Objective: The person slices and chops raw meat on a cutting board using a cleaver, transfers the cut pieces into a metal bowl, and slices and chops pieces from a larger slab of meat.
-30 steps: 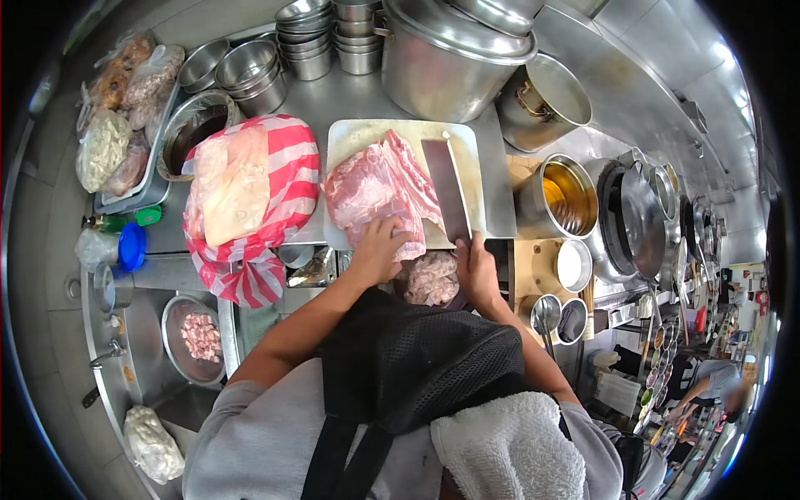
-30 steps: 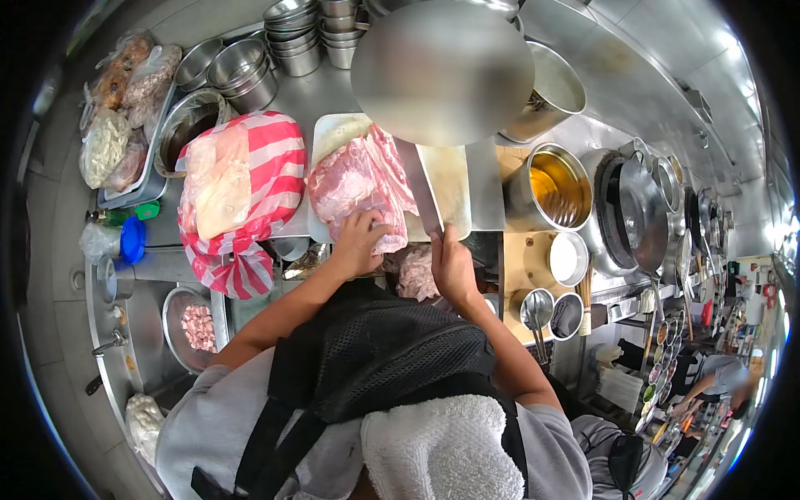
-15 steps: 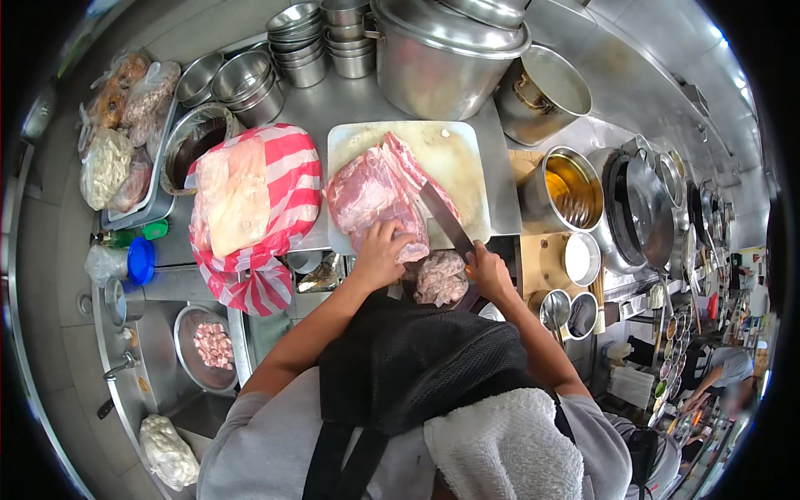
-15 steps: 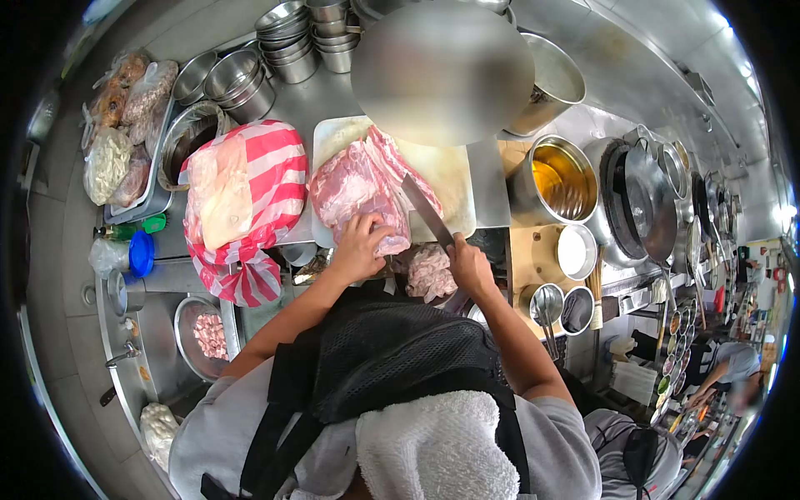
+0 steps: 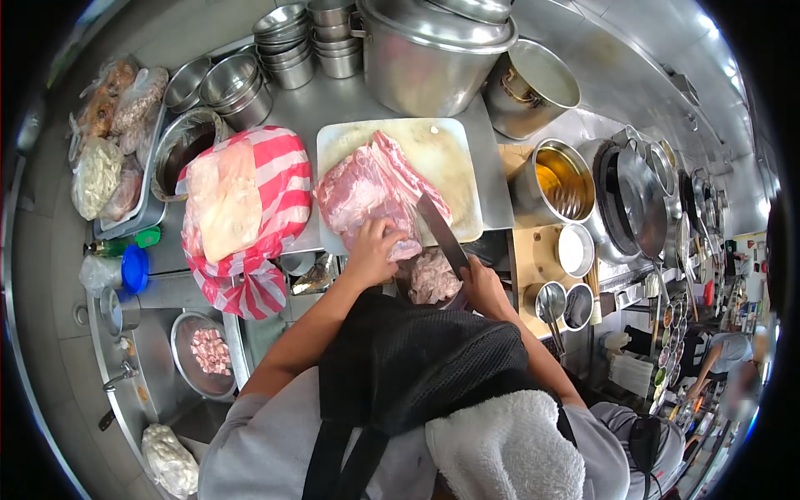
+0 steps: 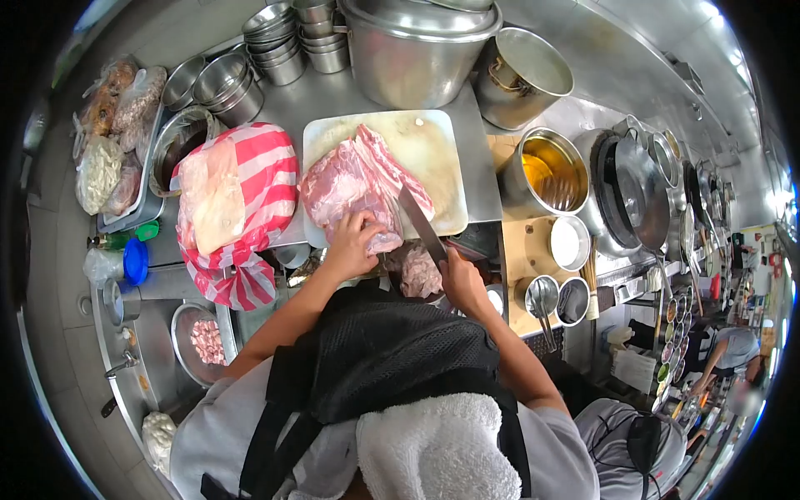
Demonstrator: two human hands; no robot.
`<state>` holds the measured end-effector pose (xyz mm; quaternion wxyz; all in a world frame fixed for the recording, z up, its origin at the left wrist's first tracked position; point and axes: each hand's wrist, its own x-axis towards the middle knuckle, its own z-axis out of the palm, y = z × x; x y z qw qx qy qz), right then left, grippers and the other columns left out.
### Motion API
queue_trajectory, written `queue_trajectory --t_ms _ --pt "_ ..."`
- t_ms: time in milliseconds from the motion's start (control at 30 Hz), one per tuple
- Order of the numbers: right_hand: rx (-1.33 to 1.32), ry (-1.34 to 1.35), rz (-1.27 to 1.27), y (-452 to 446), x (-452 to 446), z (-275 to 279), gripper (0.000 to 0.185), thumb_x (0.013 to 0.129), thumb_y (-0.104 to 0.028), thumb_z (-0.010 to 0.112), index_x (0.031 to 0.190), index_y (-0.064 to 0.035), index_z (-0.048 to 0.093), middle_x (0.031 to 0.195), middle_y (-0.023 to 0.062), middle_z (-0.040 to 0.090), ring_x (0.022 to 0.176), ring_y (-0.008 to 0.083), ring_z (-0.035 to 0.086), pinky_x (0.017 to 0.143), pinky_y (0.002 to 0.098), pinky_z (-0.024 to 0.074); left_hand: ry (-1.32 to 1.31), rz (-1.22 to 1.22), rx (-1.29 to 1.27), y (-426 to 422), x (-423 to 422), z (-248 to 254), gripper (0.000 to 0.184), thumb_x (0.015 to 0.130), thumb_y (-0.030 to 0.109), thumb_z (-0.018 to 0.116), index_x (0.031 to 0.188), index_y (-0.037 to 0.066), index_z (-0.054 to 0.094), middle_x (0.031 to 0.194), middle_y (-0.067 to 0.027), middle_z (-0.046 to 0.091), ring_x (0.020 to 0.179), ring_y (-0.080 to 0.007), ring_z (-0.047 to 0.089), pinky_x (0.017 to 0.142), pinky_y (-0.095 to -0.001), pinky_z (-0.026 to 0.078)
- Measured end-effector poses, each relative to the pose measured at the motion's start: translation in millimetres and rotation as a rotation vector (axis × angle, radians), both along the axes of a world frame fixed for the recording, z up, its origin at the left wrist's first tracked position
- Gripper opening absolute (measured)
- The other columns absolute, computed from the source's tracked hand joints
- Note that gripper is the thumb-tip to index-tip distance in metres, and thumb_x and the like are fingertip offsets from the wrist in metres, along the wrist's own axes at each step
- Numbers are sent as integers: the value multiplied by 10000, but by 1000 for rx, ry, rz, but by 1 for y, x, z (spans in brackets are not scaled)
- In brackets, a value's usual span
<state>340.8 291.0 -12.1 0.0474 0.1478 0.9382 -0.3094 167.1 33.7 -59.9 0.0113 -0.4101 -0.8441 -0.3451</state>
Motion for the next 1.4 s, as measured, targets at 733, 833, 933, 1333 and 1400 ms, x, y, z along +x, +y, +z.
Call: queue_trajectory --t_ms 733,833,933,1333,1400 --pt "66 10 -56 26 -37 5 272 1110 -231 572 1256 -2 569 949 387 730 952 596 715 859 688 543 -6 -24 -55 1 7 14 635 610 79 865 1224 180 739 1300 -100 568 1255 -390 541 1184 -585 430" --pt "9 123 -2 12 -45 25 278 1108 -202 576 1297 -2 541 888 388 712 918 611 699 831 696 523 22 -14 -77 3 7 14 656 604 64 871 1237 173 739 1296 -106 577 1243 -392 549 1171 -585 442" --pt "-44 245 2 -12 -63 78 267 1109 -194 588 1276 4 524 880 386 699 900 603 688 794 676 520 27 -8 -74 3 6 6 655 602 68 875 1234 176 743 1297 -106 581 1263 -394 550 1260 -619 366" --pt "32 129 85 7 -59 8 297 1136 -187 508 1342 27 525 905 370 722 890 603 700 796 673 532 -59 -7 -81 -4 9 8 647 607 71 873 1226 197 737 1281 -96 573 1272 -393 555 1306 -657 303" --pt "-31 309 14 -1 -75 46 246 1132 -173 533 1279 25 525 892 384 703 877 605 686 773 674 516 -10 -24 -64 -1 5 16 643 607 80 878 1224 203 742 1284 -94 576 1267 -390 553 1292 -649 321"
